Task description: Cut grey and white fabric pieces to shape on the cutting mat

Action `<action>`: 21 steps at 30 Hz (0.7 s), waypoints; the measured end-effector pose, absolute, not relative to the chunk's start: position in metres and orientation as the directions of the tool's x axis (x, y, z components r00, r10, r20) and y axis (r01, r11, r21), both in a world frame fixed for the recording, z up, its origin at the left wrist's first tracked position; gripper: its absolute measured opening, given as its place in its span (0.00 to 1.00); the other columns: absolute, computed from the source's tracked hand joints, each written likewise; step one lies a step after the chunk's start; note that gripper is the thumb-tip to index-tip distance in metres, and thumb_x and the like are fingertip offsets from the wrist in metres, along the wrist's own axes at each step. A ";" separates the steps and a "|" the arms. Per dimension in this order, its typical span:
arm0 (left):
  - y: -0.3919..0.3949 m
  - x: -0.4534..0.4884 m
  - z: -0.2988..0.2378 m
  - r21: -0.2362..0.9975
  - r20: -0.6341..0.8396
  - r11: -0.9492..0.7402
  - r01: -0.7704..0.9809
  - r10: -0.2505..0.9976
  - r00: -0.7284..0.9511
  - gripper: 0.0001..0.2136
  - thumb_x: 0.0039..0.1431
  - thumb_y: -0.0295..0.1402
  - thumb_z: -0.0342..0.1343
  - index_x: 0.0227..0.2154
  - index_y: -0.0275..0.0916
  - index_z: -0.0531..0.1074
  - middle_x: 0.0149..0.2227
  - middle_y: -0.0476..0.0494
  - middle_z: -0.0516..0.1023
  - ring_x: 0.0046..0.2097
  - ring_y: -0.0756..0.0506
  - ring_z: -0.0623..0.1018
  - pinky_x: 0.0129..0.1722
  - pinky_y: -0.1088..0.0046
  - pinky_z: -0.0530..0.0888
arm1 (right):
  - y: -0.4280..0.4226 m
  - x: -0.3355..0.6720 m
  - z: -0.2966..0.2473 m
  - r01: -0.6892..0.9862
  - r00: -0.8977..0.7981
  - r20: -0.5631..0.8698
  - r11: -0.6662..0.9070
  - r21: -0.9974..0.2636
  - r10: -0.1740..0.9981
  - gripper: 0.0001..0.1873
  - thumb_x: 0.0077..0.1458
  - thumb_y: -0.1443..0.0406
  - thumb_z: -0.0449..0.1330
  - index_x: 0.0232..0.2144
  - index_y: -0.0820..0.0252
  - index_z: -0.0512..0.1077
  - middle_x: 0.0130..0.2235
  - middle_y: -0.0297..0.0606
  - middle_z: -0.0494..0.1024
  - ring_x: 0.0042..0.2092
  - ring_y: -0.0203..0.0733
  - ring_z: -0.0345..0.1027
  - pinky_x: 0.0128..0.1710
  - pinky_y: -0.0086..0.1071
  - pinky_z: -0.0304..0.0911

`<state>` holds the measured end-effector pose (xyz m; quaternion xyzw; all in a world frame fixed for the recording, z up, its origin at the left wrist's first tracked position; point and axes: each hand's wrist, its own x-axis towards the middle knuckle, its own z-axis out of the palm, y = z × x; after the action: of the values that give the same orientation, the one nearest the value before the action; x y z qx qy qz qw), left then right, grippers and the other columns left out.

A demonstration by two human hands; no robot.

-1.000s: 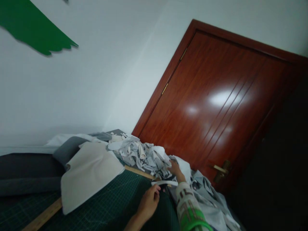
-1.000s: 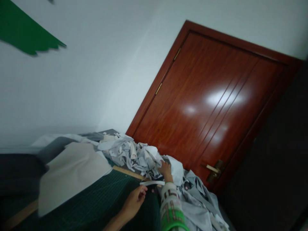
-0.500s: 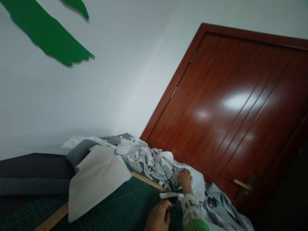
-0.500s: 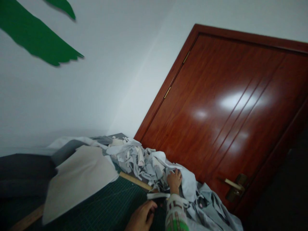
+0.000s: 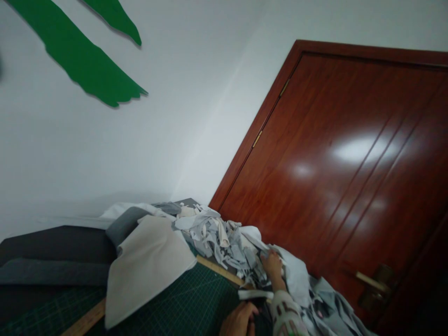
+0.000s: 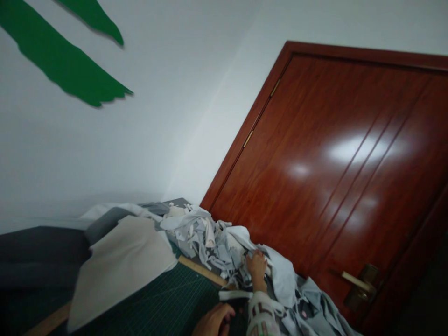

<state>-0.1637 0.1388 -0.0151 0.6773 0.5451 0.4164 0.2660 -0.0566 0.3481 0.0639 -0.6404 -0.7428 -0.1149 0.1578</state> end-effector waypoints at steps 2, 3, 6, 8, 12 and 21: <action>0.139 -0.163 -0.016 0.813 0.278 -0.269 0.516 0.959 0.062 0.22 0.52 0.20 0.50 0.49 0.42 0.73 0.48 0.41 0.79 0.50 0.40 0.78 0.50 0.68 0.71 | 0.348 -0.053 0.075 0.982 -0.114 0.405 0.164 -0.093 0.907 0.13 0.64 0.63 0.58 0.48 0.65 0.74 0.54 0.47 0.77 0.59 0.48 0.68 0.60 0.48 0.61; 0.139 -0.163 -0.016 0.814 0.282 -0.273 0.513 0.957 0.063 0.21 0.52 0.20 0.50 0.49 0.42 0.73 0.48 0.40 0.79 0.50 0.40 0.79 0.50 0.68 0.71 | 0.347 -0.050 0.081 0.977 -0.101 0.411 0.168 -0.129 0.906 0.11 0.64 0.64 0.59 0.46 0.65 0.75 0.52 0.45 0.79 0.57 0.47 0.70 0.59 0.47 0.62; 0.137 -0.163 -0.015 0.818 0.308 -0.289 0.498 0.950 0.046 0.21 0.52 0.19 0.51 0.48 0.40 0.73 0.47 0.39 0.79 0.50 0.40 0.78 0.50 0.69 0.71 | 0.341 -0.042 0.094 0.952 -0.043 0.406 0.161 -0.261 0.913 0.07 0.64 0.66 0.59 0.39 0.64 0.75 0.45 0.41 0.81 0.50 0.44 0.74 0.55 0.44 0.65; 0.133 -0.162 -0.013 0.824 0.333 -0.301 0.480 0.943 0.019 0.21 0.53 0.18 0.50 0.48 0.41 0.73 0.47 0.40 0.79 0.50 0.42 0.78 0.51 0.70 0.70 | 0.332 -0.037 0.102 0.915 -0.004 0.390 0.161 -0.370 0.921 0.06 0.64 0.65 0.59 0.37 0.63 0.74 0.42 0.39 0.81 0.47 0.43 0.74 0.53 0.44 0.66; 0.124 -0.163 -0.005 0.854 0.362 -0.304 0.422 0.930 -0.063 0.20 0.56 0.19 0.48 0.48 0.41 0.72 0.48 0.41 0.77 0.50 0.44 0.77 0.53 0.71 0.69 | 0.303 -0.023 0.126 0.742 -0.006 0.338 0.231 -0.630 0.941 0.10 0.63 0.60 0.56 0.34 0.61 0.72 0.38 0.38 0.81 0.42 0.44 0.75 0.48 0.40 0.68; 0.121 -0.156 0.023 0.944 0.317 -0.305 0.125 0.944 -0.092 0.29 0.60 0.36 0.58 0.63 0.39 0.59 0.63 0.34 0.66 0.60 0.36 0.70 0.56 0.60 0.72 | 0.171 0.025 0.201 0.217 -0.272 0.285 0.347 -0.912 0.919 0.23 0.38 0.47 0.67 0.30 0.56 0.70 0.28 0.32 0.77 0.30 0.41 0.70 0.32 0.32 0.62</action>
<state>-0.1562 0.1211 0.0227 0.5709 0.4679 0.5717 0.3583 0.0245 0.1709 0.2014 -0.4107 -0.6916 0.3970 0.4420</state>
